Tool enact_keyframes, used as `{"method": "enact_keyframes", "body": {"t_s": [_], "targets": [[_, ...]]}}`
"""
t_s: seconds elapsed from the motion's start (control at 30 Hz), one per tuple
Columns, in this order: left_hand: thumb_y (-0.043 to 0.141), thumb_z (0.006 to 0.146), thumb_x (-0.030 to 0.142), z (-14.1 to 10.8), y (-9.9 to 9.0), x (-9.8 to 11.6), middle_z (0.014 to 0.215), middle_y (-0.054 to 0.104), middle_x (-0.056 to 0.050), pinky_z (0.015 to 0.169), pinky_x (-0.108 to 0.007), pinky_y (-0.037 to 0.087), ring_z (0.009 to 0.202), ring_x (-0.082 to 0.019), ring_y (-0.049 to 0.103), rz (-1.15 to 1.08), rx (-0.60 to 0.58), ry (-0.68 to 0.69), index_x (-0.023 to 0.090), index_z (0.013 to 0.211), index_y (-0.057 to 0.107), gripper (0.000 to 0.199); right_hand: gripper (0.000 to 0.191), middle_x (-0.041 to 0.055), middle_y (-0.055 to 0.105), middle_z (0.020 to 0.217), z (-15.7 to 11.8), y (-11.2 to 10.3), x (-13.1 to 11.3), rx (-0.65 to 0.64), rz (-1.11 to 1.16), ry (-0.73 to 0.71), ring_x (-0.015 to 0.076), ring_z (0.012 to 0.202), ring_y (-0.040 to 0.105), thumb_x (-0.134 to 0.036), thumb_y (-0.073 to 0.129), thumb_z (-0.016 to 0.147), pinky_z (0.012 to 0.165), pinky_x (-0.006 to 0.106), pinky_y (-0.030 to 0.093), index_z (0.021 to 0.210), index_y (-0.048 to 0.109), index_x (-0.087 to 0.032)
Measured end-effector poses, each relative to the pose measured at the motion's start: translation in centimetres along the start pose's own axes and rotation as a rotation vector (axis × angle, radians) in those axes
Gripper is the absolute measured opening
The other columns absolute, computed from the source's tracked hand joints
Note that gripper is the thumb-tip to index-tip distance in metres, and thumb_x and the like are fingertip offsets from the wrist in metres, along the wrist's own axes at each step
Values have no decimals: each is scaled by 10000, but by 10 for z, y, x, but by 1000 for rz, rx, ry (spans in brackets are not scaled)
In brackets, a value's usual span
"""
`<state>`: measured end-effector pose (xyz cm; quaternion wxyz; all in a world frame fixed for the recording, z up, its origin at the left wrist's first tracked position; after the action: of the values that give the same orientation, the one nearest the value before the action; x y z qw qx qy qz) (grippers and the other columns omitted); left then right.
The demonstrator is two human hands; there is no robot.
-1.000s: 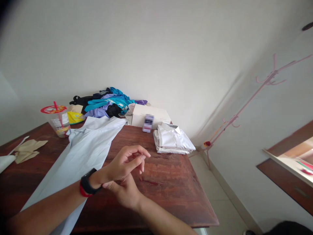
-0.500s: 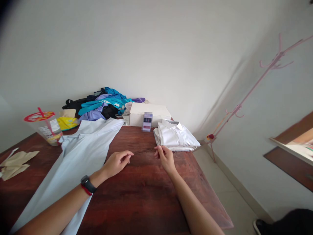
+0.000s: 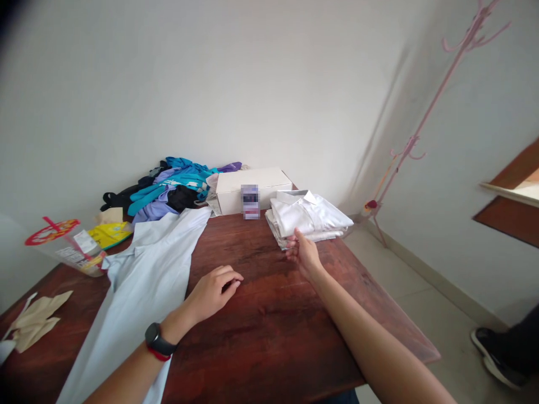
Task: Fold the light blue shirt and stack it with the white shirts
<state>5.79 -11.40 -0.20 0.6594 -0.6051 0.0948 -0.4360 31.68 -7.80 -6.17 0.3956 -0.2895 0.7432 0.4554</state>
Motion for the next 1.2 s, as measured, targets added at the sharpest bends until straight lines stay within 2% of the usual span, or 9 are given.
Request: {"method": "enact_keyframes", "body": {"t_s": [0.13, 0.2, 0.33, 0.57, 0.73, 0.83, 0.93, 1.0, 1.2], "targets": [[526, 993, 223, 1, 1, 0, 995, 695, -31, 896, -320, 499, 972, -203, 648, -35, -23, -31, 243, 1025, 718, 196, 245, -42, 634, 623, 7, -26, -22, 157, 150, -122, 113, 430, 610, -408, 698, 896, 397, 219, 539, 854, 570, -204], [527, 992, 223, 1, 1, 0, 992, 689, -32, 896, -320, 493, 964, -199, 645, -45, -34, -38, 239, 1020, 718, 195, 210, -45, 644, 640, 11, -37, -29, 211, 182, -135, 116, 436, 619, -381, 687, 906, 396, 223, 546, 890, 569, -209], [528, 991, 226, 1, 2, -1, 979, 681, -30, 893, -317, 486, 953, -194, 643, -60, -33, -47, 238, 1020, 720, 194, 184, -45, 611, 594, 19, -47, -35, 233, 176, -129, 98, 420, 584, -299, 719, 865, 366, 189, 507, 823, 581, -184], [528, 991, 237, 1, 4, -3, 986, 686, -33, 900, -323, 483, 955, -195, 643, -69, -37, -54, 239, 1015, 718, 192, 261, -86, 504, 513, 22, -44, -45, 174, 198, -230, 59, 413, 478, -204, 791, 721, 344, 133, 403, 708, 530, -198], [531, 988, 234, 1, 4, -4, 981, 685, -26, 896, -318, 485, 957, -193, 646, -65, -27, -53, 245, 1016, 721, 193, 292, -97, 428, 466, 19, -35, -50, 128, 203, -272, 56, 399, 430, -196, 770, 712, 338, 133, 372, 652, 485, -205], [537, 985, 233, 1, 4, -4, 980, 687, -26, 897, -315, 487, 953, -193, 648, -63, -24, -47, 248, 1017, 723, 189, 209, -69, 516, 520, 20, -30, -45, 83, 218, -219, 70, 424, 501, -228, 741, 753, 376, 142, 445, 713, 539, -195], [544, 982, 229, 1, 4, -4, 979, 689, -25, 888, -314, 490, 945, -192, 650, -62, -21, -50, 249, 1013, 724, 184, 171, -19, 634, 656, 20, -28, -39, 68, 222, -146, 122, 553, 657, -335, 700, 845, 478, 187, 561, 841, 603, -194], [545, 982, 226, 1, 4, -4, 979, 691, -25, 886, -315, 490, 946, -193, 650, -61, -23, -52, 247, 1014, 724, 183, 194, -8, 654, 702, 20, -30, -40, 85, 215, -132, 159, 644, 717, -394, 663, 900, 527, 217, 599, 902, 619, -204], [534, 990, 230, 1, 4, -4, 999, 696, -29, 894, -315, 492, 971, -197, 651, -57, -27, -55, 244, 1020, 722, 191, 208, 30, 709, 840, 21, -35, -44, 106, 239, -112, 178, 715, 741, -423, 585, 978, 613, 260, 641, 1031, 632, -228]]}}
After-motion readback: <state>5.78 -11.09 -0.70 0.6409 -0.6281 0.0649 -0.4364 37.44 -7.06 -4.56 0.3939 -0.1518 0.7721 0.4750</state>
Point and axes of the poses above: each hand's wrist, its own z-axis towards the middle knuckle, its own y-axis out of the palm, x = y × z, the point moved 10 cm from there along z, towards the middle knuckle
